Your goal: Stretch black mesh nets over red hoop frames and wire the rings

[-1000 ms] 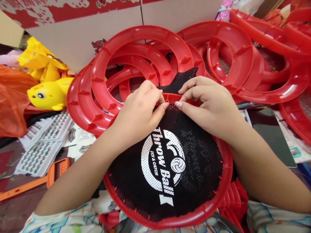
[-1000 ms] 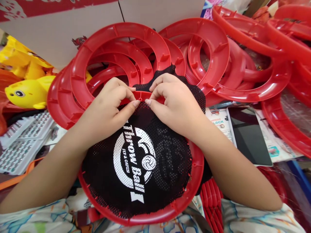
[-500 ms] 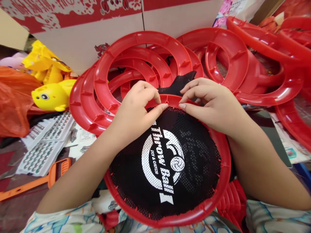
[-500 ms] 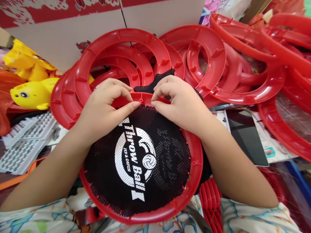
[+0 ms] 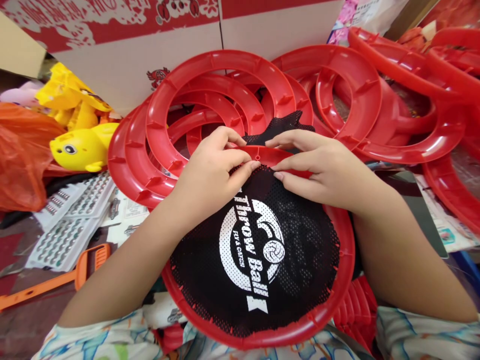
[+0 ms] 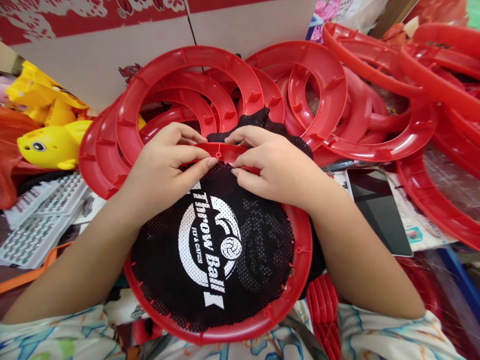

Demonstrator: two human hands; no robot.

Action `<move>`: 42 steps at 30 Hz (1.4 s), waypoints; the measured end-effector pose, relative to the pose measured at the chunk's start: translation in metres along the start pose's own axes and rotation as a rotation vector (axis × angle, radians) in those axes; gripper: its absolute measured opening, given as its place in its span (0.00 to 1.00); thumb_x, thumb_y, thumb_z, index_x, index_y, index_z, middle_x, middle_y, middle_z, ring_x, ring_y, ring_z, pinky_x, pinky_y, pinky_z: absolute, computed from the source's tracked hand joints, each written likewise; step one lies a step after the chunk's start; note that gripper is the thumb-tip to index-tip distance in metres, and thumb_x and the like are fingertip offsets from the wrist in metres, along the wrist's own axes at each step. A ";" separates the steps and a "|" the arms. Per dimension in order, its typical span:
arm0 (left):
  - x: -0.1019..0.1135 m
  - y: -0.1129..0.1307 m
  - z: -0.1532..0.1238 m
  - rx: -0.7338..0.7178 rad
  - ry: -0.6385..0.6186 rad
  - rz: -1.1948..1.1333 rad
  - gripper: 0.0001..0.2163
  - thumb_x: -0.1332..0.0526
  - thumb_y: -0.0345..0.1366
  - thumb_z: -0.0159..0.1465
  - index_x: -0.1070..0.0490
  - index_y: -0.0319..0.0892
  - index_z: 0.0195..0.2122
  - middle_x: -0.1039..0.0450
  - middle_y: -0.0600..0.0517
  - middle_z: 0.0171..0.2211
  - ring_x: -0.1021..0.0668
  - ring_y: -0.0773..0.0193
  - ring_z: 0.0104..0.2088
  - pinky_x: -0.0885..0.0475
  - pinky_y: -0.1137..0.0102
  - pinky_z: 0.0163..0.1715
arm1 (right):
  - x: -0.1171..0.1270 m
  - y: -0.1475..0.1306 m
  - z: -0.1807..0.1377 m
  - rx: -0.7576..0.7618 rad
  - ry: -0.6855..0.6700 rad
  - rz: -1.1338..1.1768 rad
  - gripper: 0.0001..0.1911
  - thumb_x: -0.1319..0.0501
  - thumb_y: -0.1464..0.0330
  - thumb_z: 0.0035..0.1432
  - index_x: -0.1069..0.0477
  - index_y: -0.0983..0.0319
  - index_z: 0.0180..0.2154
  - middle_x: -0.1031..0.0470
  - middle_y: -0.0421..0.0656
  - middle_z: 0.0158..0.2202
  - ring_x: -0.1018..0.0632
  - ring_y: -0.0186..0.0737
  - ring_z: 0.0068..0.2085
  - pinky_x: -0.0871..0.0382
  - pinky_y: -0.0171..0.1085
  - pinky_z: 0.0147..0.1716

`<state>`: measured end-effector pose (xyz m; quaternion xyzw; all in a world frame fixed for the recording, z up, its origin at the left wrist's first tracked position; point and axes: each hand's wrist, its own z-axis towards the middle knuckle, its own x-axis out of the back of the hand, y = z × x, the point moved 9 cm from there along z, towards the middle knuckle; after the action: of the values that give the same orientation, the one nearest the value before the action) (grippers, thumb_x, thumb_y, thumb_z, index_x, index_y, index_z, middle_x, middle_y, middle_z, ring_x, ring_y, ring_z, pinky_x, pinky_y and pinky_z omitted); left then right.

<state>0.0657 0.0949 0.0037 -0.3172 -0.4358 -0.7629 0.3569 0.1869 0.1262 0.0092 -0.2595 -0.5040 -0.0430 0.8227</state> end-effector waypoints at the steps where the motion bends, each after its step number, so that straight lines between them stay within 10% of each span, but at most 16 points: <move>1: -0.001 0.001 0.000 -0.012 -0.011 0.005 0.10 0.41 0.36 0.67 0.24 0.41 0.30 0.30 0.46 0.43 0.25 0.59 0.46 0.29 0.62 0.51 | -0.002 0.000 0.000 0.003 -0.014 -0.006 0.13 0.46 0.68 0.61 0.21 0.57 0.33 0.27 0.45 0.53 0.24 0.42 0.52 0.29 0.43 0.54; 9: -0.003 0.003 -0.002 -0.052 -0.123 0.043 0.10 0.44 0.36 0.68 0.23 0.41 0.41 0.32 0.46 0.48 0.26 0.59 0.50 0.29 0.60 0.54 | -0.002 0.001 0.002 0.047 0.009 0.008 0.17 0.42 0.63 0.61 0.25 0.66 0.46 0.31 0.51 0.55 0.28 0.48 0.57 0.32 0.47 0.58; 32: 0.010 -0.003 0.001 -0.004 -0.175 0.050 0.11 0.43 0.39 0.67 0.23 0.40 0.36 0.30 0.46 0.51 0.28 0.55 0.54 0.34 0.56 0.59 | 0.004 0.008 0.000 0.036 -0.001 0.017 0.15 0.38 0.60 0.60 0.21 0.66 0.38 0.31 0.53 0.56 0.27 0.48 0.57 0.31 0.46 0.57; 37: 0.011 -0.005 -0.001 0.024 -0.272 0.067 0.12 0.42 0.41 0.67 0.24 0.40 0.42 0.31 0.46 0.54 0.29 0.52 0.57 0.36 0.54 0.61 | 0.002 0.015 0.002 -0.037 -0.030 0.046 0.16 0.38 0.56 0.59 0.22 0.63 0.34 0.29 0.50 0.55 0.25 0.48 0.54 0.32 0.47 0.58; 42: 0.032 -0.019 -0.003 0.132 -0.223 0.145 0.23 0.44 0.45 0.67 0.37 0.38 0.59 0.32 0.44 0.58 0.29 0.54 0.58 0.34 0.59 0.59 | 0.007 0.036 -0.001 -0.302 0.094 0.141 0.24 0.38 0.57 0.58 0.28 0.65 0.51 0.24 0.49 0.46 0.22 0.45 0.43 0.27 0.48 0.47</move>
<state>0.0319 0.0903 0.0193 -0.4066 -0.4978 -0.6648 0.3807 0.2030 0.1584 0.0014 -0.4127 -0.4331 -0.0724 0.7980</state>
